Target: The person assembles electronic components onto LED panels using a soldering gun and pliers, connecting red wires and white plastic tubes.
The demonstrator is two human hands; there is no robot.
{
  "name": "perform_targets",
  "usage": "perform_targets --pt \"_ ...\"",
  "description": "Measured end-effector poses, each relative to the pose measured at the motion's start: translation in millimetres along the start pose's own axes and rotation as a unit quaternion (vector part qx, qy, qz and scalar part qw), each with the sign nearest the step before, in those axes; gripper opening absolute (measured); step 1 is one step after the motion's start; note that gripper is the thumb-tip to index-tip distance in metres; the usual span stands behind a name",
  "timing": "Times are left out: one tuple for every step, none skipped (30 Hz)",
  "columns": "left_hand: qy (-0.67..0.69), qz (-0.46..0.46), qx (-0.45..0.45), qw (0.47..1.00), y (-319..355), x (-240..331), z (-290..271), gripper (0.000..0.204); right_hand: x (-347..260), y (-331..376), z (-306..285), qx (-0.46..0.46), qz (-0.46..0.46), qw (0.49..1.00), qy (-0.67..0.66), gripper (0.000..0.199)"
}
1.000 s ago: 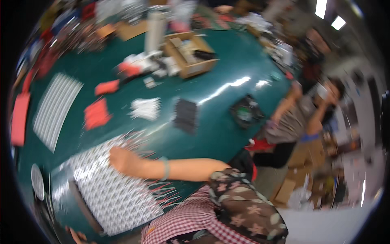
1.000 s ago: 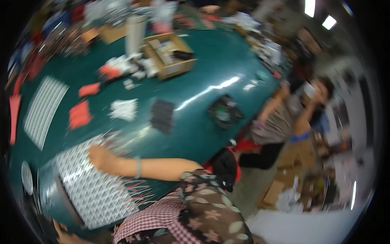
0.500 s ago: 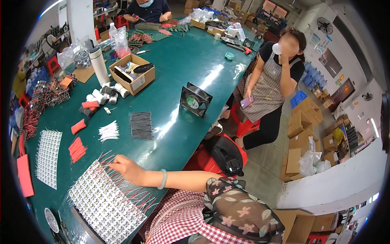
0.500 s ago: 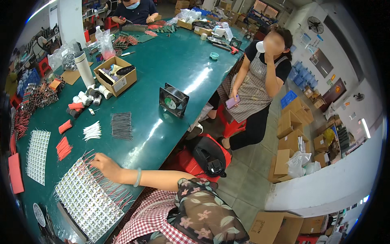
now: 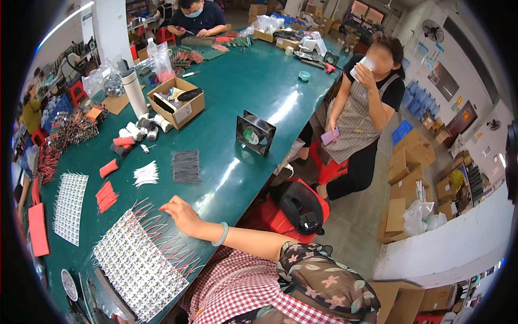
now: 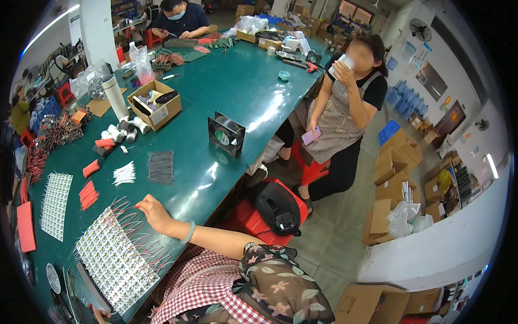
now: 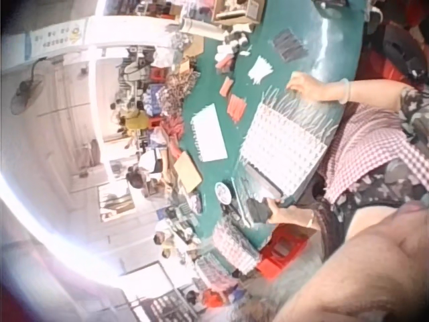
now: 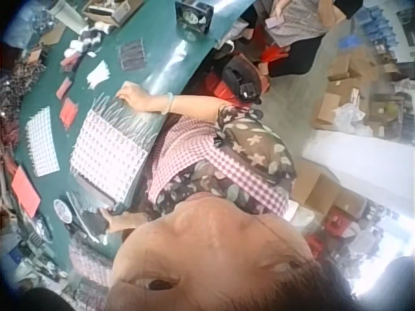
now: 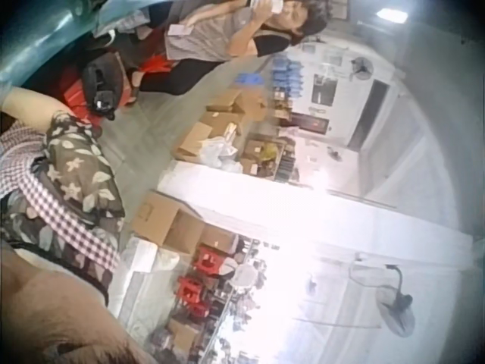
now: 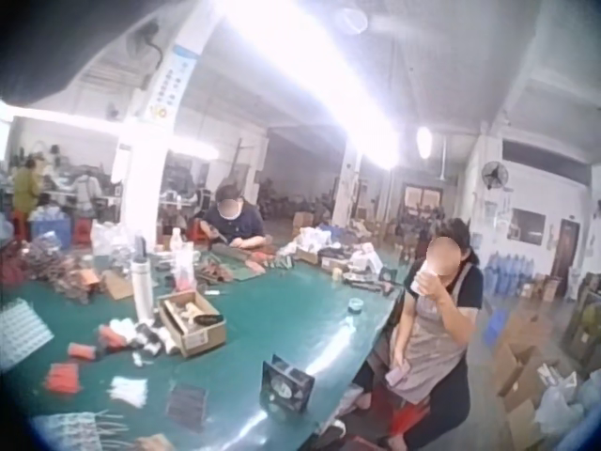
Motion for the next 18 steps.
perform_targets --pt "-0.002 0.001 -0.002 1.0 5.0 21.2 6.5 0.006 0.0 1.1 0.0 0.013 -0.006 1.0 -0.009 0.015" --pt "0.061 -0.076 -0.017 0.995 7.5 36.4 11.0 0.004 -1.0 1.6 -0.2 0.016 -0.004 1.0 -0.012 0.015" --pt "0.124 -0.154 -0.03 0.98 10.8 47.9 17.0 0.008 -1.2 0.8 1.6 0.013 -0.001 1.0 -0.009 0.014" --pt "0.149 -0.145 -0.031 0.978 15.0 61.7 22.7 0.008 -1.5 0.3 3.8 0.01 0.001 1.0 -0.007 0.014" --pt "0.147 -0.145 -0.03 0.978 13.8 55.1 20.1 0.008 -2.1 0.5 6.0 0.009 0.002 1.0 -0.008 0.014" --pt "0.143 -0.137 -0.039 0.979 12.0 41.6 13.9 0.01 -2.8 1.4 8.4 0.013 0.005 1.0 0.003 0.014" --pt "0.14 -0.13 -0.051 0.98 10.2 29.6 10.0 0.019 -3.0 1.1 5.4 0.022 0.009 1.0 0.017 0.013" --pt "0.14 -0.13 -0.052 0.98 8.4 19.4 6.0 0.019 -5.7 -0.7 2.6 0.021 0.009 1.0 0.018 0.013" --pt "0.065 -0.111 -0.079 0.989 7.1 10.2 0.2 0.026 -11.5 -1.4 -0.2 0.02 0.003 1.0 -0.001 0.013" --pt "-0.012 -0.091 -0.105 0.99 6.1 0.7 -7.9 0.033 -14.1 -0.3 -1.4 0.018 -0.002 1.0 -0.02 0.012" --pt "-0.089 -0.072 -0.131 0.985 4.9 -9.8 -16.8 0.041 -13.5 0.5 -2.2 0.014 0.001 1.0 -0.021 0.012" --pt "-0.164 -0.049 -0.158 0.973 2.0 -21.2 -26.3 0.049 -13.8 0.3 -3.0 0.001 -0.002 1.0 -0.029 0.013" --pt "-0.237 -0.026 -0.182 0.954 -2.3 -35.4 -36.3 0.057 -13.9 -1.0 -2.7 -0.012 -0.007 0.999 -0.037 0.014" --pt "-0.237 -0.025 -0.18 0.954 -12.4 -66.0 -53.4 0.057 -13.4 -1.4 -2.2 -0.011 -0.008 0.999 -0.039 0.014" --pt "-0.33 0.008 -0.227 0.916 -19.1 -88.4 -62.4 0.059 -11.9 -0.3 1.9 -0.018 -0.018 0.998 -0.05 0.015" --pt "-0.419 0.041 -0.271 0.866 -23.2 -112.6 -70.4 0.063 -10.0 1.4 5.1 -0.024 -0.028 0.997 -0.06 0.016" --pt "-0.418 0.038 -0.272 0.866 -27.2 -137.2 -78.5 0.063 -7.9 3.3 7.3 -0.026 -0.028 0.998 -0.059 0.016" --pt "-0.401 0.019 -0.259 0.879 -26.6 -137.9 -77.4 0.061 -8.8 3.5 8.4 -0.029 -0.023 0.997 -0.063 0.017"
Point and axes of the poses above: each hand's wrist, its own y-axis away from the middle knuckle, its own z-axis out of the palm, x = y × z, the point moved 2 cm from there along -y, towards the middle knuckle, and after that the axes turned 6 degrees about y, right-handed, at the moved point
